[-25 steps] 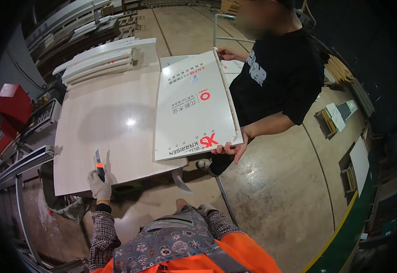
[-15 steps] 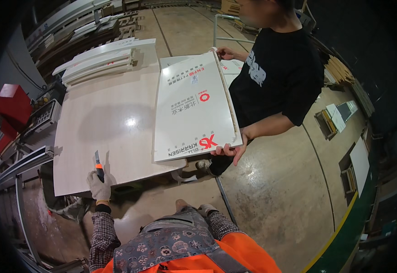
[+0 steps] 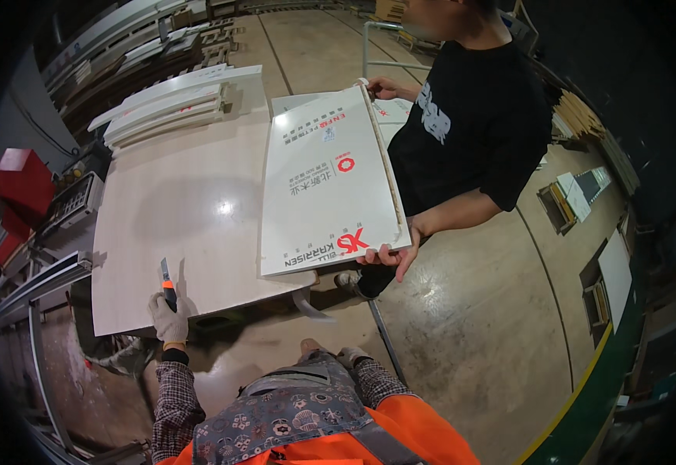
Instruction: Moving wood boards from an edge banding machine and placing them onto a conveyor belt.
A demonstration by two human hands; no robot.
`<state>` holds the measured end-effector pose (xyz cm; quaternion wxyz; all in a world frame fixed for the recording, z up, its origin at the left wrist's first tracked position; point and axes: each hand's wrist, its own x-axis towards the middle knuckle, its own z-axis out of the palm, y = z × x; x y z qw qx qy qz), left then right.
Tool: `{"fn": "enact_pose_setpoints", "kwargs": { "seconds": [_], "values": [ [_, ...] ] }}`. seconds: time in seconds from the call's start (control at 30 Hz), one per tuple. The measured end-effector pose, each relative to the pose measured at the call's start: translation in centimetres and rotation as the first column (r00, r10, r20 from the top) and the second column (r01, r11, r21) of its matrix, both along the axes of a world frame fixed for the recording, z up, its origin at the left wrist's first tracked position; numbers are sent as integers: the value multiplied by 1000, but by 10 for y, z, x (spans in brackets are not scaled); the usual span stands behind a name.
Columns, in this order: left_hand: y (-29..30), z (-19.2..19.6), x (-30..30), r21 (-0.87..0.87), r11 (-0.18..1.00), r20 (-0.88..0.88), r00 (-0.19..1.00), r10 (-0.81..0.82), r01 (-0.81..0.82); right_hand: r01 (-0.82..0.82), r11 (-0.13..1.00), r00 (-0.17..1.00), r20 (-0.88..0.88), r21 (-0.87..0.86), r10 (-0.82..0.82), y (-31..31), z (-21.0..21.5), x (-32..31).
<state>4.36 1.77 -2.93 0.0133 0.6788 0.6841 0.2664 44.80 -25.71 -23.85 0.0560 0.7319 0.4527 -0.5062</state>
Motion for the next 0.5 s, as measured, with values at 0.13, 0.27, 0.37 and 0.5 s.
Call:
{"fn": "enact_pose_setpoints", "kwargs": {
  "seconds": [0.13, 0.27, 0.37, 0.5],
  "values": [
    [1, -3, -2, -11, 1000, 11, 1000, 0, 1, -17, 1000, 1000, 18, 11, 16, -1, -6, 1],
    [1, -3, -2, -5, 1000, 15, 1000, 1, -1, -12, 1000, 1000, 24, 2, 12, 0, -5, -1],
    [1, -2, 0, 6, 1000, 18, 1000, 6, -6, -35, 999, 999, 17, -1, 35, 0, -6, 2],
    [1, 0, 1, 6, 1000, 4, 1000, 26, -26, 3, 1000, 1000, -1, -15, -3, 1, -2, -1]
  ]
}}
